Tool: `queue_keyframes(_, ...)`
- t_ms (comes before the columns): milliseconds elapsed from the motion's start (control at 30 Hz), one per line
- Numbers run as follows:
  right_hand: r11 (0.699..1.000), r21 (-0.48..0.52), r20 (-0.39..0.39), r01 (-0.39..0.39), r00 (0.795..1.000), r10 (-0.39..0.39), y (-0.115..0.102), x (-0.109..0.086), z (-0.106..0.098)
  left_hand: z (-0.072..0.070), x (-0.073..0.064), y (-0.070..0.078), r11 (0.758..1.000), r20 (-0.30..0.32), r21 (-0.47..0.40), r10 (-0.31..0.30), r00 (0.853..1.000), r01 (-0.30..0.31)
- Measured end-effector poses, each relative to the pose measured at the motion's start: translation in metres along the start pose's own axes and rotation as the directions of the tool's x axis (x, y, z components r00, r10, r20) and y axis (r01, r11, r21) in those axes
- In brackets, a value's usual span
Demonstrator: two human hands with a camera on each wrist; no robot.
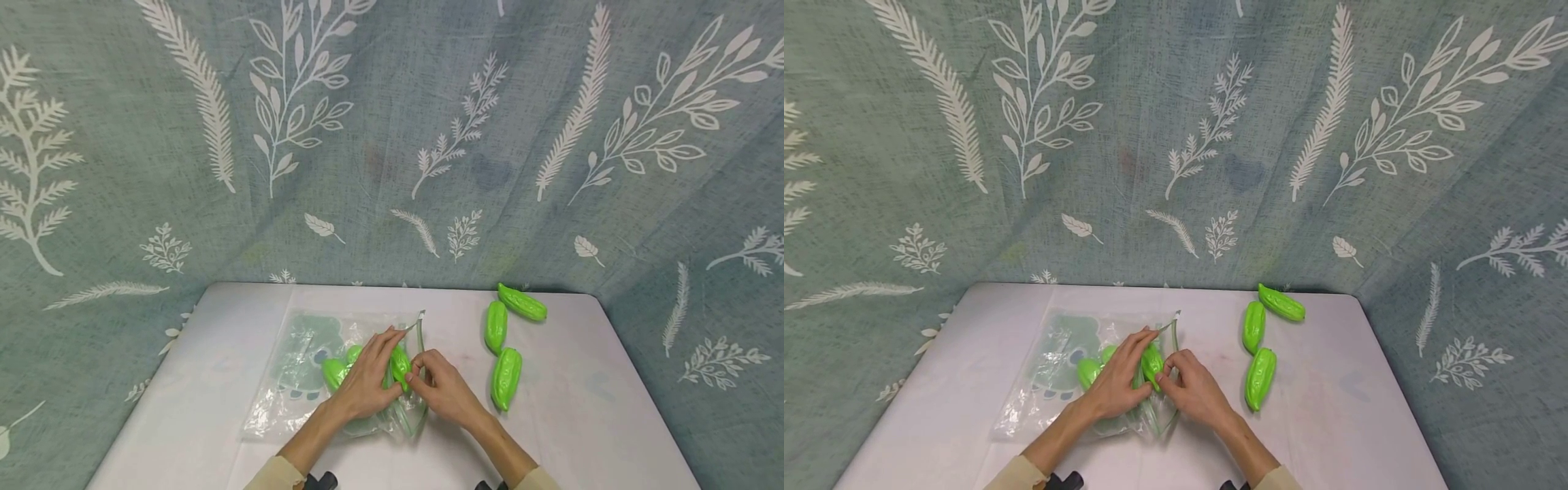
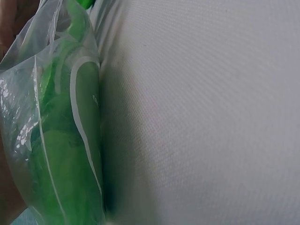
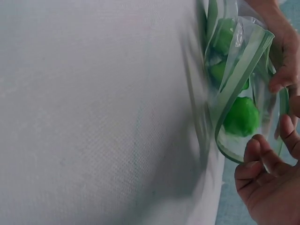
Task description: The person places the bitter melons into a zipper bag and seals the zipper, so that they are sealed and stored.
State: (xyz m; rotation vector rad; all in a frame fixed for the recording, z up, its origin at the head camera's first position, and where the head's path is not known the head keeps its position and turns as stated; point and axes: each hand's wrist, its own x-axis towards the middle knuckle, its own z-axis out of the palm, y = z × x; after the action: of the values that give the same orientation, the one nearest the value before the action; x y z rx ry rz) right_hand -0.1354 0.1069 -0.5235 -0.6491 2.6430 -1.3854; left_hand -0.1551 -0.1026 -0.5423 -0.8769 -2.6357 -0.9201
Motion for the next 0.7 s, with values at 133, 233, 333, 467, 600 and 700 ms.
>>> queue_keyframes(133,1.0,0.013,-0.001,-0.007,1.0,0.007,-0.001,-0.0012,0.0,0.0004,-0.0004,-0.0005,1.0,0.004,0.008,0.001,1.0,-0.001)
queue_keyframes(233,0.999,0.026,0.011,-0.025,1.0,0.025,-0.001,-0.0013,-0.0002,0.0006,-0.0003,-0.0007,1.0,0.008,0.011,-0.003,1.0,0.003)
queue_keyframes(333,0.999,0.041,0.026,-0.031,0.999,0.03,-0.0001,-0.0014,-0.0001,0.0007,-0.0001,-0.0001,1.0,0.013,0.006,-0.011,1.0,0.011)
queue_keyframes(467,0.998,0.064,0.049,-0.02,0.999,0.016,0.0019,-0.0014,0.001,0.001,0.0002,0.0006,1.0,0.015,-0.006,-0.006,1.0,0.006)
queue_keyframes(600,0.996,0.085,0.065,-0.013,0.998,0.007,0.0021,-0.0016,0.002,0.0018,0.0011,0.0006,1.0,0.005,-0.009,0.011,1.0,-0.011)
queue_keyframes(700,0.996,0.09,0.069,-0.005,0.998,-0.002,0.0017,-0.0015,0.0026,0.0024,0.0019,0.0003,1.0,-0.004,-0.01,0.015,1.0,-0.015)
